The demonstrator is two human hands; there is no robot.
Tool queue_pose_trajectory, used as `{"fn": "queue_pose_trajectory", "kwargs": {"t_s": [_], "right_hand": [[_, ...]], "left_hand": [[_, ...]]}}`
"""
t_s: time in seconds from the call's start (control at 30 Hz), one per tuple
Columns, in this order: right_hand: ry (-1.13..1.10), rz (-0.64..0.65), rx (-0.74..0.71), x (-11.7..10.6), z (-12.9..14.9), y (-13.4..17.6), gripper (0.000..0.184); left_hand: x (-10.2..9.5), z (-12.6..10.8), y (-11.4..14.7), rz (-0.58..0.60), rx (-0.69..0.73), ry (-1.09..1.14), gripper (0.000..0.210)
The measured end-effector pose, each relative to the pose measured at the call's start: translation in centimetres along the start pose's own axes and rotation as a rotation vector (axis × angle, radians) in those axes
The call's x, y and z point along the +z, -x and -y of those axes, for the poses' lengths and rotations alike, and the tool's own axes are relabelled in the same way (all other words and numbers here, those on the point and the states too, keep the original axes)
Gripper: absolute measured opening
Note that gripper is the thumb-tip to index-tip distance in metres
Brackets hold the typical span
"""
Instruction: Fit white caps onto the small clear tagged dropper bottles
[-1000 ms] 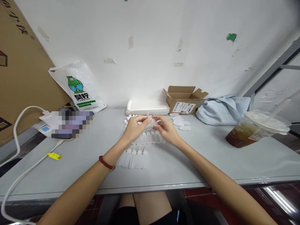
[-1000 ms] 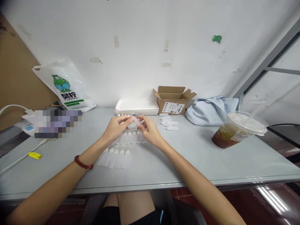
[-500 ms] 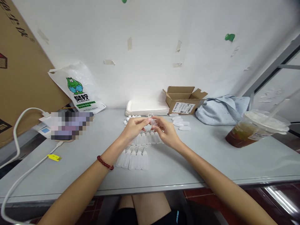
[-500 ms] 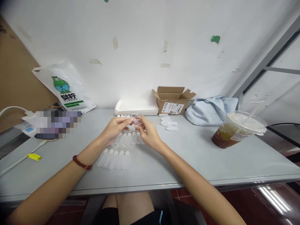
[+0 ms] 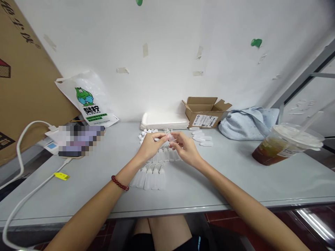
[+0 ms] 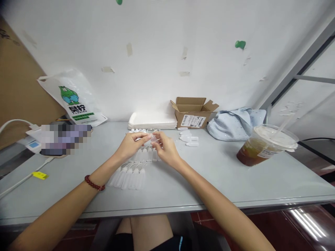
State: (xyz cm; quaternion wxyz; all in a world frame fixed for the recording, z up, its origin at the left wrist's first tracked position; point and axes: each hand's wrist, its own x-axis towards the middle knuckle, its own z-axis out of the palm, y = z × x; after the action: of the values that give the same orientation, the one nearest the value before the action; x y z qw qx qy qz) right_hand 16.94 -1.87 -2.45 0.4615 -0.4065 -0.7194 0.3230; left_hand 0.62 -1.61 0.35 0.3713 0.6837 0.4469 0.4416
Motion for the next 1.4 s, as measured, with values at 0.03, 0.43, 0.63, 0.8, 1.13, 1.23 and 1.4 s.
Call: {"fn": "queue_pose_trajectory", "kwargs": {"t_s": [0.03,0.43,0.63,0.8,1.13,1.23,1.4], "right_hand": [[-0.003,0.0,0.004,0.0,0.0,0.0,0.026],[-0.067,-0.032,0.049,0.0,0.2,0.0,0.024],[-0.103,-0.063,0.086,0.0,0.5,0.0,0.029],[-0.117,-0.082,0.14,-0.2,0.7,-0.1,0.034],[-0.237,-0.029,0.275,0.1,2.6,0.9,0.036],[-0.214,0.015,0.268,0.1,3.1,1.1,0.036],[-0.13,0.407,0.269,-1.8,3.8,0.7,0.031]], "left_hand": [[0.0,0.1,0.0,-0.01,0.001,-0.004,0.027],[-0.1,0.3,0.0,-0.044,-0.025,0.039,0.026],[0.0,0.8,-0.1,0.044,-0.025,0.044,0.025],[-0.2,0.4,0.2,-0.075,0.176,-0.287,0.025],[-0.6,-0.7,2.6,0.051,0.698,-0.722,0.04],[-0.5,-0.8,3.5,0.0,0.666,-0.707,0.034],[-0.7,-1.0,6.1,0.092,0.54,-0.592,0.036]]}}
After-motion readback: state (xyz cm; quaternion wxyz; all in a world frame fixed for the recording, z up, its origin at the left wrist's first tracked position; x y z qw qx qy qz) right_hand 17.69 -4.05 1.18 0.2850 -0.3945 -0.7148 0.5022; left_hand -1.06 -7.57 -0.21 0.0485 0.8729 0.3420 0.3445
